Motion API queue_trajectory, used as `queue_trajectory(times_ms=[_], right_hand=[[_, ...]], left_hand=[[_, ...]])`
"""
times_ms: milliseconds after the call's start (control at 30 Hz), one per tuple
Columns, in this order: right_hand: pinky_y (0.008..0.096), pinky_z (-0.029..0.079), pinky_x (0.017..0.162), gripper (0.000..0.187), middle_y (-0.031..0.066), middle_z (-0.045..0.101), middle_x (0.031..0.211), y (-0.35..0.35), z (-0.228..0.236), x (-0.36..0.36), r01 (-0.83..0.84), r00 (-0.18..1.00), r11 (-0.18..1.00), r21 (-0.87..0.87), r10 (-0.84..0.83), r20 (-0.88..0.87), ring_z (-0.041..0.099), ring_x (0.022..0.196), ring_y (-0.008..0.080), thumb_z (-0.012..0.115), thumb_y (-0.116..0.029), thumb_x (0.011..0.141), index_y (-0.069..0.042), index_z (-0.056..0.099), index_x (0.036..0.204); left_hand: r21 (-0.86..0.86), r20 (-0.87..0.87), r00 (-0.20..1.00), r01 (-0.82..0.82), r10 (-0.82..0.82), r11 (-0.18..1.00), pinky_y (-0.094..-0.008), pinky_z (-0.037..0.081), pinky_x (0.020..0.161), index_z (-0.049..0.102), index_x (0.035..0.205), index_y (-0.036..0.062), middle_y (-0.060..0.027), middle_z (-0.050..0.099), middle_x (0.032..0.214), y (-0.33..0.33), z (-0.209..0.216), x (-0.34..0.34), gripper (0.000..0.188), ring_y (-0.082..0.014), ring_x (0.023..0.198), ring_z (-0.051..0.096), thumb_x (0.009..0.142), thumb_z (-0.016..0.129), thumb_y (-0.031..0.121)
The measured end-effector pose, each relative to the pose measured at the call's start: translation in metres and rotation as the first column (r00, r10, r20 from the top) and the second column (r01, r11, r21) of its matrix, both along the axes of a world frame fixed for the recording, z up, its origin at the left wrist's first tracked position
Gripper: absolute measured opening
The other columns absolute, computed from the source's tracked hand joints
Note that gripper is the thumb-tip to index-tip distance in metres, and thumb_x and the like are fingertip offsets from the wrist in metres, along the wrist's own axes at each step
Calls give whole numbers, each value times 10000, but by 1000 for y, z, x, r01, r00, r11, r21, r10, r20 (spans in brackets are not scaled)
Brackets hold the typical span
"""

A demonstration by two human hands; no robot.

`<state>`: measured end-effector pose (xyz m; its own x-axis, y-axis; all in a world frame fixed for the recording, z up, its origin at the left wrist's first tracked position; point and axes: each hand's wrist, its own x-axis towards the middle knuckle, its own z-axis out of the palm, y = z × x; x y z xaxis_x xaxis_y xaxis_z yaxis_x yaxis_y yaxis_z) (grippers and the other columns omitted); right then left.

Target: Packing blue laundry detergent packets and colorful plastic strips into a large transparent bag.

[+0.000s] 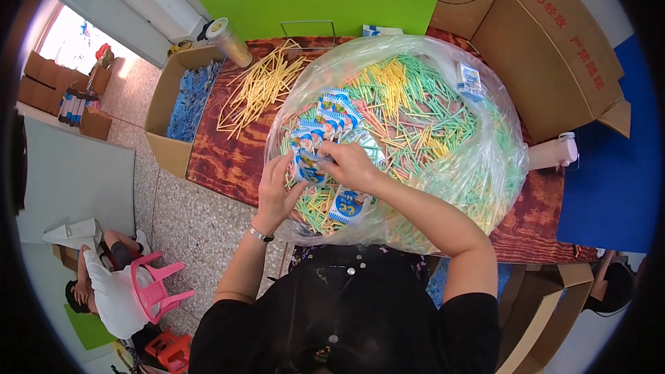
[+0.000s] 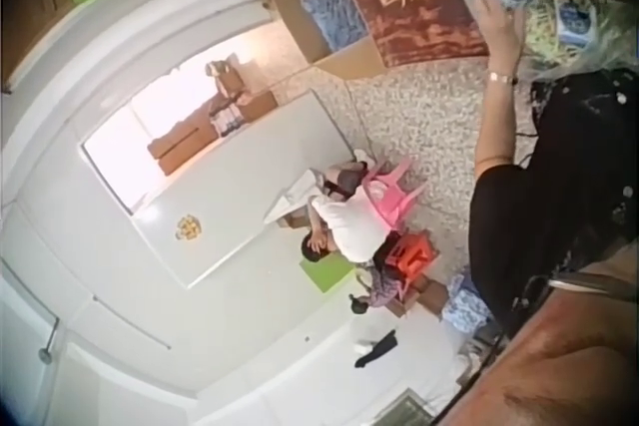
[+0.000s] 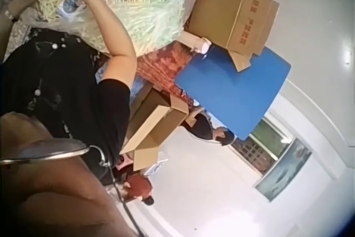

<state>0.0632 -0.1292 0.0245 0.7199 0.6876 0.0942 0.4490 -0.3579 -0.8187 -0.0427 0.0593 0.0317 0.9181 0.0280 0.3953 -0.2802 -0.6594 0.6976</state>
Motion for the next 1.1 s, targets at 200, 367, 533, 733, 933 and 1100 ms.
queue_trajectory(times_ms=[200,367,533,733,933,1100], right_hand=[[431,505,644,236,124,656,812,-4,1,6,73,989,996,-55,-65,136,648,754,341,688,-240,838,-59,606,966],[447,498,690,407,127,635,859,-50,12,-5,-62,979,805,-589,164,121,638,842,332,728,-442,763,-76,608,897],[432,495,686,284,82,645,871,-67,-4,-7,-31,997,855,-518,60,39,637,833,311,702,-371,800,-110,617,874],[426,477,685,148,57,623,831,-73,6,-18,141,936,937,-321,-21,350,608,830,303,713,-170,784,-116,589,844],[403,475,711,187,81,620,837,-79,39,-12,13,990,998,-57,-5,138,597,873,290,715,-150,781,-103,602,921],[356,479,606,161,114,642,789,-77,43,-11,63,998,997,53,-63,-5,635,691,271,699,-163,846,-45,642,939]], left_hand=[[318,-89,992,108,-84,942,-354,516,747,633,1195,140,-115,549,1093,1,-39,-3,459,-279,969,559,752,735,71],[410,-34,999,38,-26,911,-374,514,742,645,1151,130,-104,548,1056,3,-53,9,407,-288,969,555,758,724,58],[390,-55,998,49,-30,920,-364,511,744,648,1148,124,-95,559,1024,1,-43,17,398,-285,952,562,761,733,92],[381,78,997,-1,-31,924,-360,500,751,644,1144,75,-94,591,1011,-11,-19,14,400,-278,953,570,761,747,125],[-144,-198,941,250,-276,957,-319,487,793,640,1123,15,-124,645,1010,-50,-2,11,342,-241,927,623,806,731,107],[-568,-470,776,99,-420,817,-215,473,645,686,1066,-11,-12,688,858,-59,-26,27,221,-14,750,566,897,669,129]])
